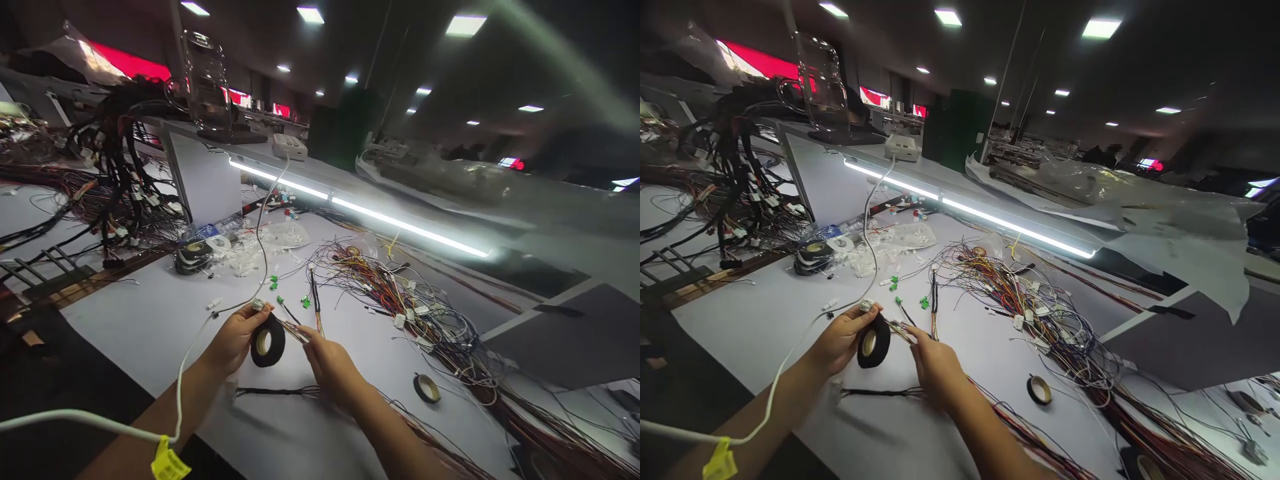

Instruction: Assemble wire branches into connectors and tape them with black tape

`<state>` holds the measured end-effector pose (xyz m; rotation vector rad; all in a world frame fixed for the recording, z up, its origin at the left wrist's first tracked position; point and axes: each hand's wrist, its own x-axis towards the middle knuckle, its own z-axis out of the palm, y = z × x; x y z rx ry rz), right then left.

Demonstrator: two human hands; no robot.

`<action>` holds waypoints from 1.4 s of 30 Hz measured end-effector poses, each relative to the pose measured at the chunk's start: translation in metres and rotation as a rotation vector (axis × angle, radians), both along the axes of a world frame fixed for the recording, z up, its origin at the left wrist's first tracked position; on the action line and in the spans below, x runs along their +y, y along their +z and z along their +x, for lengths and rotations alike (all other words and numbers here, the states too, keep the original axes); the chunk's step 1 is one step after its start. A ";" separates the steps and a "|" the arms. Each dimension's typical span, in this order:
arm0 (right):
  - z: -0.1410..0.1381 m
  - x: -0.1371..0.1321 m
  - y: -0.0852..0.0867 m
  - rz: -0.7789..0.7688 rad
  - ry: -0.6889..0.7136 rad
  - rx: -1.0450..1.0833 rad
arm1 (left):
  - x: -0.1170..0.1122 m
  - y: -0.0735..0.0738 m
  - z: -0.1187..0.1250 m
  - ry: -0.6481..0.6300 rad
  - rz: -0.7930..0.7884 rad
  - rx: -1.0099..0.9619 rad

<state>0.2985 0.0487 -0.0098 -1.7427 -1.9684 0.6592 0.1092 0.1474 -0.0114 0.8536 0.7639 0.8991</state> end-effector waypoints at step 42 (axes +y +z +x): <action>-0.019 0.013 0.008 0.375 0.022 0.469 | -0.008 0.002 0.025 0.211 0.286 0.194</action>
